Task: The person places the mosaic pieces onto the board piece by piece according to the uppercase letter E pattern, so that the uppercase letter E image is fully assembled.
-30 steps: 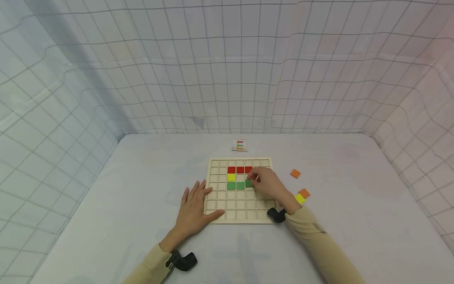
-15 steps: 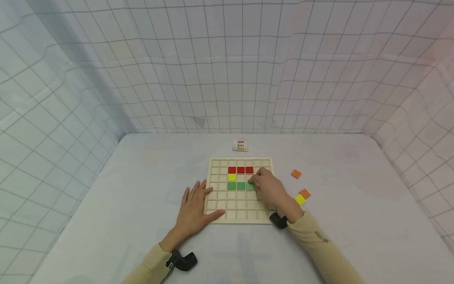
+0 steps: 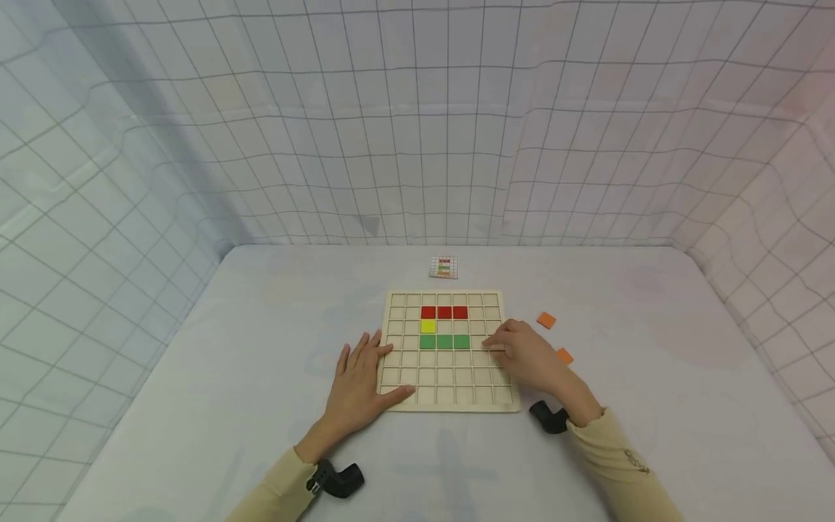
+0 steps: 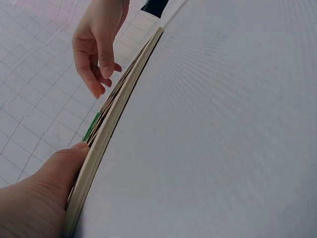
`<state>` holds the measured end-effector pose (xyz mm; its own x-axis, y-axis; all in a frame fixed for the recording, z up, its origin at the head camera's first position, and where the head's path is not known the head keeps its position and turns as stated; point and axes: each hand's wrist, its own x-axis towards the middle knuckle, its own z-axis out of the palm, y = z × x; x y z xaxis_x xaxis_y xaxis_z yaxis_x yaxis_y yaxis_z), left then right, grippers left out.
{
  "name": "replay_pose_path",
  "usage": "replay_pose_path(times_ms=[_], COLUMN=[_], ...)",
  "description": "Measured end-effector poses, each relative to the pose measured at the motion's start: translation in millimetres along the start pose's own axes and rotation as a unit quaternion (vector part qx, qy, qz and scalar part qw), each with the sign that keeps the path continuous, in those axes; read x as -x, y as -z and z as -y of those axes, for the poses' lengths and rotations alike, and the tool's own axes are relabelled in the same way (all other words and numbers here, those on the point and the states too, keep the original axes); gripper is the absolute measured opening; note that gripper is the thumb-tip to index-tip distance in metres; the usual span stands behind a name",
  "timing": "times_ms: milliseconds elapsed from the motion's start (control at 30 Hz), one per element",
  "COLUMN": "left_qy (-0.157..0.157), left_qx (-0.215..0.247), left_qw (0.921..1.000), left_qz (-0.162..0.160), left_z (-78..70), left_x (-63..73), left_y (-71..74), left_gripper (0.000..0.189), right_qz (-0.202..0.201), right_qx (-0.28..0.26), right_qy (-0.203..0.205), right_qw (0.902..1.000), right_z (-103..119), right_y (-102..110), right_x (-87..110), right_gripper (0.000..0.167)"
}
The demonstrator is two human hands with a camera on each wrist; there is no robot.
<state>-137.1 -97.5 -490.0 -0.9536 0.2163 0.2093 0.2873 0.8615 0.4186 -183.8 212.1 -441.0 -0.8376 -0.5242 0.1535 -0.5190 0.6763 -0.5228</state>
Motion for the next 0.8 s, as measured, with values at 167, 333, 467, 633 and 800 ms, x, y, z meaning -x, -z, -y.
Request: replay_pose_path(times_ms=[167, 333, 467, 633, 800], left_qy=[-0.002, 0.000, 0.006, 0.012, 0.010], left_qx=[0.007, 0.011, 0.012, 0.008, 0.009], left_qw=[1.0000, 0.9999, 0.9999, 0.9999, 0.9999], left_qz=[0.001, -0.001, -0.001, 0.003, -0.001], left_z=[0.2, 0.3, 0.1, 1.0, 2.3], left_x=[-0.6, -0.7, 0.2, -0.2, -1.0], left_y=[0.2, -0.1, 0.0, -0.7, -3.0], left_gripper=[0.084, 0.084, 0.084, 0.085, 0.084], right_qz=[-0.027, -0.028, -0.015, 0.016, 0.040], right_qx=[0.015, 0.037, 0.052, 0.050, 0.086], right_qy=[-0.070, -0.107, -0.118, -0.125, -0.111], right_qw=[0.9970, 0.9932, 0.9915, 0.9907, 0.9893], right_z=[-13, -27, -34, -37, -34], right_y=[17, 29, 35, 38, 39], right_x=[17.5, 32.8, 44.2, 56.5, 62.9], right_gripper=[0.021, 0.022, 0.024, 0.031, 0.041])
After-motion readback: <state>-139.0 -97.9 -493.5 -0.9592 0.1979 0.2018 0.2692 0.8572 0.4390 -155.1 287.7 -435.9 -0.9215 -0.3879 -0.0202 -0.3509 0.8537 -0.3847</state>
